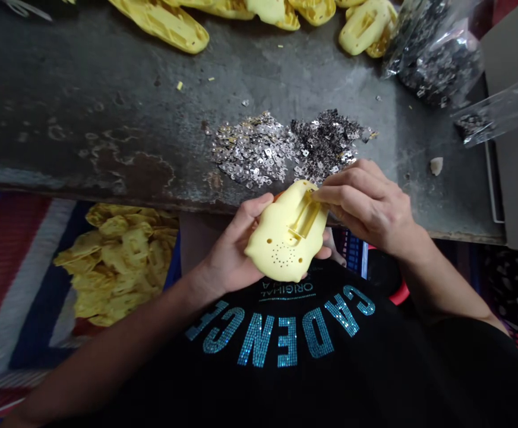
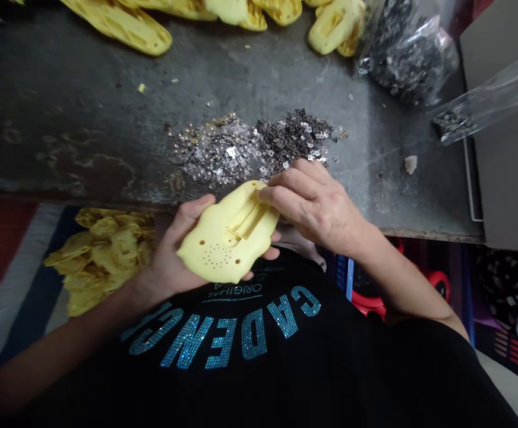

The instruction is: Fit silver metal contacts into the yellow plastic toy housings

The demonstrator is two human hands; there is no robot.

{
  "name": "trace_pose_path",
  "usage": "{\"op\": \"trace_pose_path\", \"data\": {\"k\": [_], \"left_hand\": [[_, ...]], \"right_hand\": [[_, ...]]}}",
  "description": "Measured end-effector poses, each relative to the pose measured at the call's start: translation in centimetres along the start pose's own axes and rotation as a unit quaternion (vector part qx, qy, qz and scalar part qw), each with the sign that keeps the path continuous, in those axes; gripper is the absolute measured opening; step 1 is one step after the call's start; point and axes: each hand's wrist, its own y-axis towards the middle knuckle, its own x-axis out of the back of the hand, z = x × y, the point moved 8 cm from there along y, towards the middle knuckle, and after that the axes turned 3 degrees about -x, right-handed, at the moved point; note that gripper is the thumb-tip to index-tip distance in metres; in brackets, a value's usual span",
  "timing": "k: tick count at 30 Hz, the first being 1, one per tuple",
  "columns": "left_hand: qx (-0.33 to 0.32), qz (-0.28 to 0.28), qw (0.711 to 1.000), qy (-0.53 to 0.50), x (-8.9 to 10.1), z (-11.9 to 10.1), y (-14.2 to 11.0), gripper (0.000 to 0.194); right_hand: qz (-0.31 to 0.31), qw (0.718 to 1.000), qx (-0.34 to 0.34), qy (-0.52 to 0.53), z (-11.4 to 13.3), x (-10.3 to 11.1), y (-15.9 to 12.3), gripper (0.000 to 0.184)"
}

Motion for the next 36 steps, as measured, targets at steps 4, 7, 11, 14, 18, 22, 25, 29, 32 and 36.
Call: {"op": "trace_pose_path", "data": {"k": [4, 7, 11, 14, 18, 22, 25, 29, 32, 36], "left_hand": [[0.037, 0.003, 0.999, 0.014, 0.1, 0.5, -0.1, 0.052], [0.043, 0.009, 0.999, 0.018, 0.4, 0.6, -0.3, 0.057], [0.050, -0.001, 0.999, 0.017, 1.2, 0.6, -0.5, 0.056], [0.058, -0.006, 0.998, 0.020, 1.3, 0.6, -0.7, 0.057], [0.044, 0.001, 0.999, 0.021, 1.1, 0.6, -0.7, 0.058], [0.043, 0.007, 0.999, 0.012, 1.2, 0.8, -0.9, 0.061], [0.044, -0.002, 0.999, 0.004, 1.5, 0.7, -1.1, 0.064], [0.045, -0.002, 0.999, -0.002, 1.4, 0.4, -1.3, 0.065], [0.030, 0.013, 0.999, 0.002, 1.2, 0.4, -1.1, 0.060], [-0.011, -0.005, 1.000, 0.011, 1.6, 0.4, -0.8, 0.054]], "right_hand": [[-0.038, 0.997, -0.062, 0.013, -0.5, 0.3, -0.6, 0.030], [-0.067, 0.996, -0.062, -0.004, -0.3, 0.3, -0.9, 0.030], [-0.079, 0.996, -0.030, -0.038, 0.4, -0.1, -1.0, 0.032], [-0.077, 0.996, -0.030, -0.033, 0.5, -0.2, -0.9, 0.033], [-0.066, 0.997, -0.032, -0.015, 0.5, -0.2, -0.4, 0.031], [-0.061, 0.998, -0.021, -0.010, 0.7, -0.5, -0.2, 0.029], [-0.078, 0.997, -0.022, -0.007, 0.8, -0.4, -0.5, 0.034], [-0.107, 0.993, -0.040, -0.030, 1.0, -0.4, -1.3, 0.041], [-0.123, 0.990, -0.031, -0.056, 1.5, -0.9, -1.9, 0.037], [-0.146, 0.986, -0.040, -0.072, 1.7, -1.1, -2.6, 0.035]]}}
